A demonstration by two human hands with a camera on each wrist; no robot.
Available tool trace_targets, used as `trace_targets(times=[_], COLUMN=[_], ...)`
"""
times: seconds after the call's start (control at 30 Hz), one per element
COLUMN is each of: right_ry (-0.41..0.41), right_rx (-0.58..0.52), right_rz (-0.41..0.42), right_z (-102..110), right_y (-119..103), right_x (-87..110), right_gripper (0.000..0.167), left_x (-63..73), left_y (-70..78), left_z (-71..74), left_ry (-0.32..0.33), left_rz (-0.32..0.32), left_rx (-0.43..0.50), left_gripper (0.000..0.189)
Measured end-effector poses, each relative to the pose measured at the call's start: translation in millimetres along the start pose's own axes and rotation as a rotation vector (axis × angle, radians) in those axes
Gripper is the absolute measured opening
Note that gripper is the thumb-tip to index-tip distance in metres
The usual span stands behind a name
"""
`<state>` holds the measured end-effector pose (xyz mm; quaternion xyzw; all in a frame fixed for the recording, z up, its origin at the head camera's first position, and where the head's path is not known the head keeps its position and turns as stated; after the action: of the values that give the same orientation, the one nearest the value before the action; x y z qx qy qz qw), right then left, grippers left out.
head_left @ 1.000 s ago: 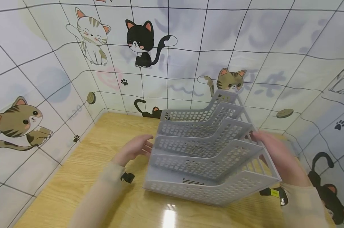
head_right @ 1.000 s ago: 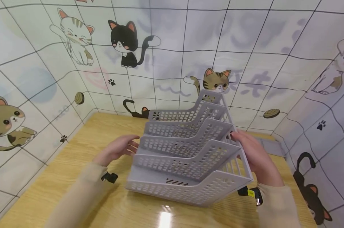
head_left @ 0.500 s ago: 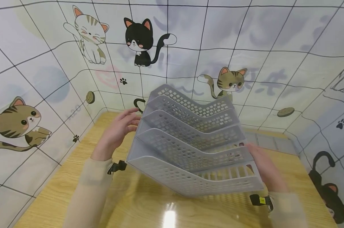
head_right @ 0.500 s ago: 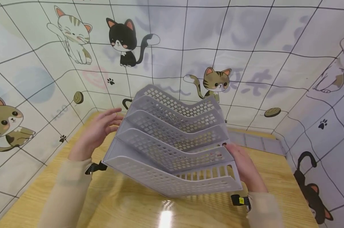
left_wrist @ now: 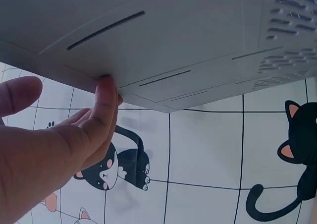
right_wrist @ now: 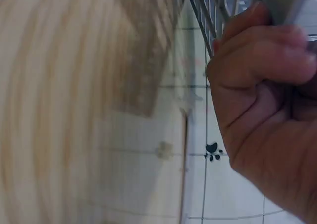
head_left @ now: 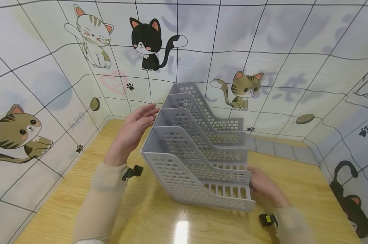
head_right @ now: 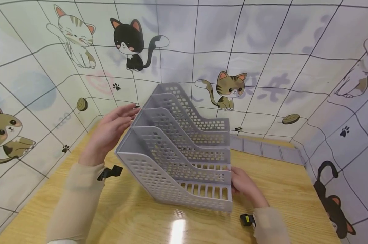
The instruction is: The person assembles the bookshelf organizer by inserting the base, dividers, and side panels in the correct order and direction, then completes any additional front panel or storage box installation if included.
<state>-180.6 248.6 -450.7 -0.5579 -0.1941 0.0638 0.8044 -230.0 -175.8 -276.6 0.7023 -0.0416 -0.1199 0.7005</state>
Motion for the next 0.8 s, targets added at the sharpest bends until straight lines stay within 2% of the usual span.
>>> trace_targets(times=[0.1,0.2,0.4,0.57,0.67,0.8], right_ry=[-0.062,-0.087,-0.062,-0.075,-0.080,-0.082], right_rx=[-0.008,-0.003,0.005,0.012,0.024,0.038], right_rz=[-0.011,-0.026,-0.061,-0.096,-0.119,-0.146], right_z=[-8,-16,-24,-29,-30,-31], right_y=[2,3,5,5,4,1], right_x=[-4.2,-7.1,-10.5,-11.8,-10.7,-7.6], right_gripper=[0.039,0.040,0.040,0.040,0.043,0.047], left_x=[-3.0,-4.1,0.3,5.0,7.7,10.9], left_y=[-1.2,-4.0,-13.2,-21.1,-23.6,-24.2], left_z=[-4.9,-9.1,-15.7,-18.0,-17.5,-17.7], left_ry=[-0.002,-0.012,-0.040,-0.013,0.004,-0.012], left_rz=[-0.024,-0.037,-0.012,0.018,0.018,-0.008], left_rx=[0.024,0.040,0.066,0.064,0.058,0.053], left_gripper=[0.050,0.050,0.050,0.048,0.048,0.049])
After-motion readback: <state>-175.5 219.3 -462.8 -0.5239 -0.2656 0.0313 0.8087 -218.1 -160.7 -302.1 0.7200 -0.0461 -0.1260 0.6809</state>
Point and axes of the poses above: each hand's wrist, its own x-axis away from the middle knuckle, its own z-axis out of the back of the hand, y = z × x, the point moved 3 cm from there along -x, towards the middle knuckle, and after that the axes turned 1 degree about z, right-handed, at the moved point
